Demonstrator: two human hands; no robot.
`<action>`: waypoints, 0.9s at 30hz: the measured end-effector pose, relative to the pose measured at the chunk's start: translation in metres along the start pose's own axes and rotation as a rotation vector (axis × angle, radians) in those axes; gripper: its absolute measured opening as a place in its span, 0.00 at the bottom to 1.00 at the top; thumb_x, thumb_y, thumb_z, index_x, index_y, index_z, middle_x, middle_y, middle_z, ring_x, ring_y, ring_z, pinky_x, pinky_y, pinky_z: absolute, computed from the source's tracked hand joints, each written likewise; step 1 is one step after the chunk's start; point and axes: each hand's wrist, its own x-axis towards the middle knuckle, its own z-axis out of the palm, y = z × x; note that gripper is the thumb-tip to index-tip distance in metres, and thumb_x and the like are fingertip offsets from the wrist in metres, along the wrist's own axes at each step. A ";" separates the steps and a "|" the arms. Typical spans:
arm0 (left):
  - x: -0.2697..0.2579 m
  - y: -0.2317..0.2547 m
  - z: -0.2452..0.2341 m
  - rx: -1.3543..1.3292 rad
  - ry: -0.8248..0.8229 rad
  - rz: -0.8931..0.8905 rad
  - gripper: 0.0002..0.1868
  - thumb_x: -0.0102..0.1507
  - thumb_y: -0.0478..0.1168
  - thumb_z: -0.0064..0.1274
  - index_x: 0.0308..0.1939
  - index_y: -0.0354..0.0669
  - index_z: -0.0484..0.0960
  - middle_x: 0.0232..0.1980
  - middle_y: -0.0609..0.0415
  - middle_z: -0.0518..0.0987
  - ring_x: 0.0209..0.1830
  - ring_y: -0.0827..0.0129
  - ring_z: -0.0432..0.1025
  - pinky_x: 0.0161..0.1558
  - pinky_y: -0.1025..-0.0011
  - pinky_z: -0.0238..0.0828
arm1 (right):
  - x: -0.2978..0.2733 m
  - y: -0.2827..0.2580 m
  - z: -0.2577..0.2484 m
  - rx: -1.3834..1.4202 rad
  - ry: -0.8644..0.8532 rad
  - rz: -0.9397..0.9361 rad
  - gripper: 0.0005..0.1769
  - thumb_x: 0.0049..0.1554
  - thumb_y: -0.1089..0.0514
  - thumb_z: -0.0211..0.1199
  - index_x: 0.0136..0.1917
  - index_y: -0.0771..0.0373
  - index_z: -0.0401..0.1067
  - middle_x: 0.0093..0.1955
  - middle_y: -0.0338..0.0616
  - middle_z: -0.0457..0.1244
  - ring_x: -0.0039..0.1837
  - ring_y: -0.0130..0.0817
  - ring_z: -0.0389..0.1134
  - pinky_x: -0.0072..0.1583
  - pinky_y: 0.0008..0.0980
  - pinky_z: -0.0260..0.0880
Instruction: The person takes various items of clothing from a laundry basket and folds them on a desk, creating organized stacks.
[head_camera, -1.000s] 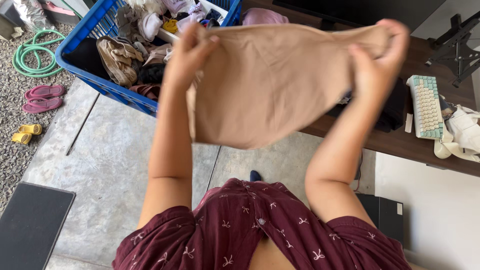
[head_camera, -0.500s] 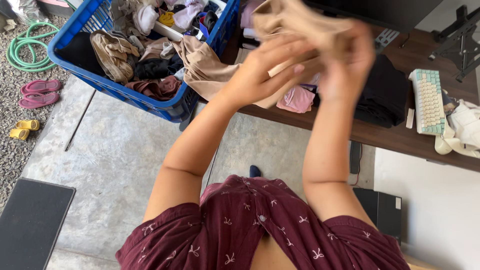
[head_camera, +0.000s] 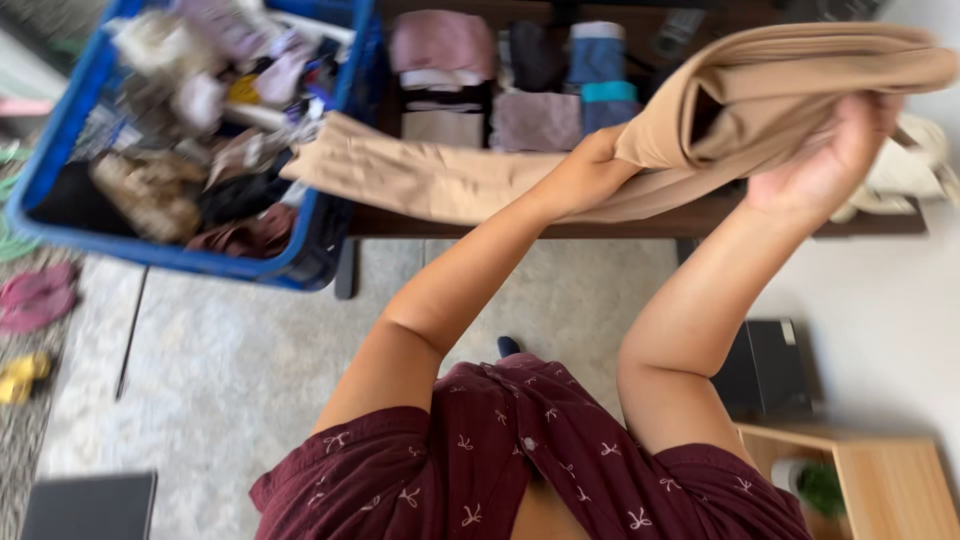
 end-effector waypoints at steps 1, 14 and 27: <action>0.002 -0.006 0.011 -0.049 -0.026 -0.041 0.17 0.74 0.37 0.50 0.66 0.36 0.75 0.65 0.52 0.80 0.65 0.71 0.72 0.68 0.70 0.69 | -0.004 -0.006 -0.011 -0.018 -0.010 0.030 0.21 0.65 0.65 0.54 0.71 0.62 0.65 0.66 0.46 0.65 0.67 0.40 0.65 0.72 0.43 0.65; 0.002 0.095 -0.020 -0.018 0.019 -0.311 0.20 0.76 0.48 0.48 0.56 0.34 0.84 0.47 0.58 0.84 0.46 0.79 0.76 0.51 0.74 0.75 | -0.029 -0.042 0.013 -0.265 -0.202 0.229 0.26 0.70 0.68 0.65 0.76 0.62 0.61 0.66 0.39 0.62 0.66 0.29 0.62 0.70 0.28 0.60; 0.002 0.106 0.019 -0.779 0.265 -0.464 0.29 0.71 0.52 0.49 0.70 0.37 0.68 0.63 0.47 0.79 0.58 0.64 0.78 0.56 0.63 0.80 | -0.046 0.026 -0.024 -0.122 -0.229 0.628 0.34 0.57 0.64 0.70 0.74 0.66 0.61 0.68 0.43 0.61 0.68 0.32 0.64 0.72 0.33 0.62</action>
